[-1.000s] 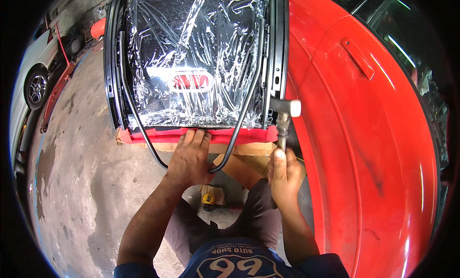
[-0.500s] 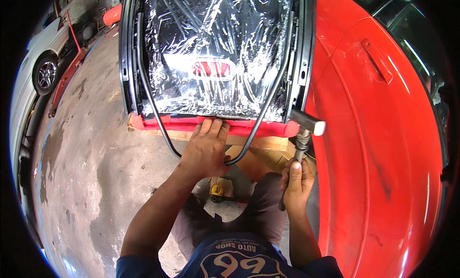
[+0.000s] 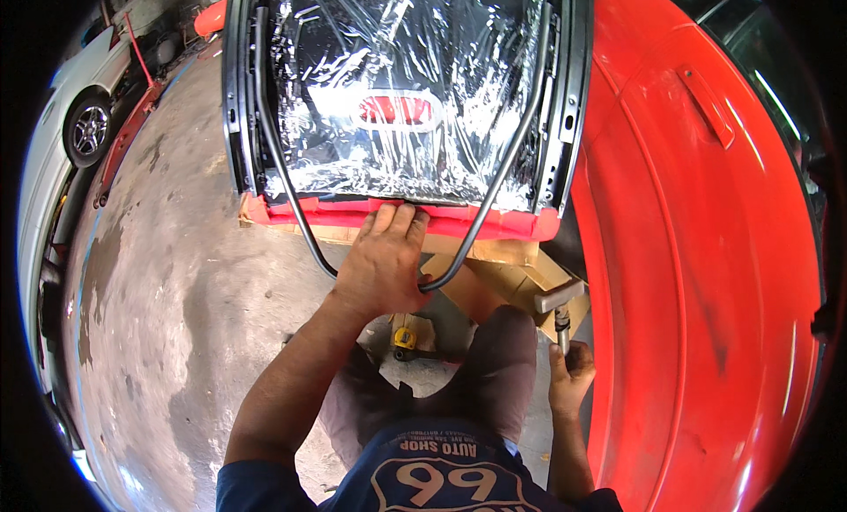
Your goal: The person kneels on the floor and uses a hammer to tap a metal frame onto a car part wrapped in plastic. They then stand, carry the part to a red car, open the driver's door, and place the part inside the vehicle.
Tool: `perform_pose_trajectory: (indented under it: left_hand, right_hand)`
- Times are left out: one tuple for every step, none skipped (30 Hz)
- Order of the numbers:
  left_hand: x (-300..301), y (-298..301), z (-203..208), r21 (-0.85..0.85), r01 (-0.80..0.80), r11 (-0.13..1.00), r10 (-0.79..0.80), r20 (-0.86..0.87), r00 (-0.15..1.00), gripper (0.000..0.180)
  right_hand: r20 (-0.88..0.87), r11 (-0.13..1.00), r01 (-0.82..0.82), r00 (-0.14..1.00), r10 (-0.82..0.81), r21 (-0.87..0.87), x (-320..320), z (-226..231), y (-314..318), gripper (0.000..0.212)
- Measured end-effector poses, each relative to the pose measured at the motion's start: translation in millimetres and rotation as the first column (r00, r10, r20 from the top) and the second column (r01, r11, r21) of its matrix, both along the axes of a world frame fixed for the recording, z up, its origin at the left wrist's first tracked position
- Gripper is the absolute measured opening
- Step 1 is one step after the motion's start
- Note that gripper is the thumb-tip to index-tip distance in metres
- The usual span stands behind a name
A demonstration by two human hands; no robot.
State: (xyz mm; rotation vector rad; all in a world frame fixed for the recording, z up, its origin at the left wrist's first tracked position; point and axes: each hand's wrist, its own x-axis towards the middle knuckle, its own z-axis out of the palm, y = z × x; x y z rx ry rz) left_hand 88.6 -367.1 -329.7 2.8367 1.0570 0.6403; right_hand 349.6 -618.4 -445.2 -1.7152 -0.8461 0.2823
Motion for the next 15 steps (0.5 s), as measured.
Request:
perform_pose_trajectory:
  left_hand:
    - [0.4, 0.4, -0.8, 0.018, 0.006, 1.0, -0.006, 0.01, 1.0, 0.09]
    - [0.8, 0.9, -1.4, 0.025, 0.008, 1.0, -0.008, 0.015, 1.0, 0.088]
    - [1.3, 1.0, -1.9, 0.017, 0.005, 1.0, -0.005, 0.013, 1.0, 0.087]
    - [1.5, 1.2, -2.1, 0.042, 0.015, 0.999, -0.016, 0.027, 1.0, 0.085]
    - [2.2, 1.2, -2.2, 0.037, 0.02, 0.999, -0.021, 0.024, 0.999, 0.085]
    - [2.3, 1.1, -2.1, 0.029, 0.018, 0.999, -0.019, 0.018, 1.0, 0.085]
    - [2.4, 1.2, -1.9, 0.01, 0.01, 1.0, -0.01, 0.012, 1.0, 0.085]
    - [2.5, 1.0, -1.6, 0.028, 0.014, 0.999, -0.014, 0.01, 1.0, 0.085]
    - [2.5, 1.1, -1.3, 0.036, 0.013, 0.999, -0.013, 0.007, 1.0, 0.085]
    - [2.2, 1.2, -1.1, 0.044, 0.01, 0.999, -0.01, 0.003, 1.0, 0.085]
    - [2.0, 1.2, -1.0, 0.042, 0.014, 0.999, -0.014, -0.003, 1.0, 0.085]
    - [1.5, 1.2, -0.8, 0.041, 0.012, 0.999, -0.011, -0.011, 1.0, 0.084]
    - [0.5, 0.8, -0.7, 0.031, 0.007, 1.0, -0.006, -0.01, 1.0, 0.084]
    - [0.6, 0.8, -0.7, 0.046, 0.011, 0.999, -0.01, -0.007, 1.0, 0.084]
    - [-0.3, 1.1, -0.5, 0.036, 0.007, 0.999, -0.007, -0.005, 1.0, 0.084]
  right_hand:
    - [0.074, 0.997, 0.043, 0.997, -0.038, -0.064, 7.4, -15.3, -12.5, 0.022]
    - [0.078, 0.985, 0.1, 0.993, -0.09, -0.14, 13.3, -31.9, -24.0, 0.024]
    - [0.101, 0.974, 0.132, 0.988, -0.115, -0.186, 16.9, -48.9, -36.9, 0.024]
    - [0.124, 0.96, 0.161, 0.983, -0.135, -0.228, 20.2, -65.7, -48.7, 0.025]
    - [0.138, 0.943, 0.192, 0.978, -0.159, -0.273, 23.2, -82.3, -60.5, 0.025]
    - [0.146, 0.905, 0.225, 0.972, -0.183, -0.362, 26.0, -98.5, -72.4, 0.028]
    - [0.14, 0.883, 0.251, 0.967, -0.212, -0.396, 27.5, -115.6, -82.3, 0.029]
    - [0.133, 0.862, 0.273, 0.962, -0.239, -0.427, 28.3, -133.5, -89.8, 0.03]
    - [0.121, 0.835, 0.299, 0.954, -0.275, -0.462, 29.3, -151.1, -95.9, 0.031]
    - [0.086, 0.819, 0.312, 0.947, -0.31, -0.481, 29.7, -168.7, -101.7, 0.034]
    - [-0.038, 0.791, 0.278, 0.934, -0.355, -0.545, 32.1, -184.8, -107.8, 0.035]
    - [-0.165, 0.757, 0.231, 0.898, -0.408, -0.611, 36.0, -200.3, -113.2, 0.035]
    - [-0.274, 0.692, 0.185, 0.824, -0.496, -0.698, 39.0, -216.2, -118.7, 0.036]
    - [-0.371, 0.728, 0.163, 0.774, -0.513, -0.667, 38.5, -233.0, -125.9, 0.034]
    - [-0.391, 0.705, 0.105, 0.77, -0.504, -0.701, 40.3, -249.7, -134.3, 0.033]
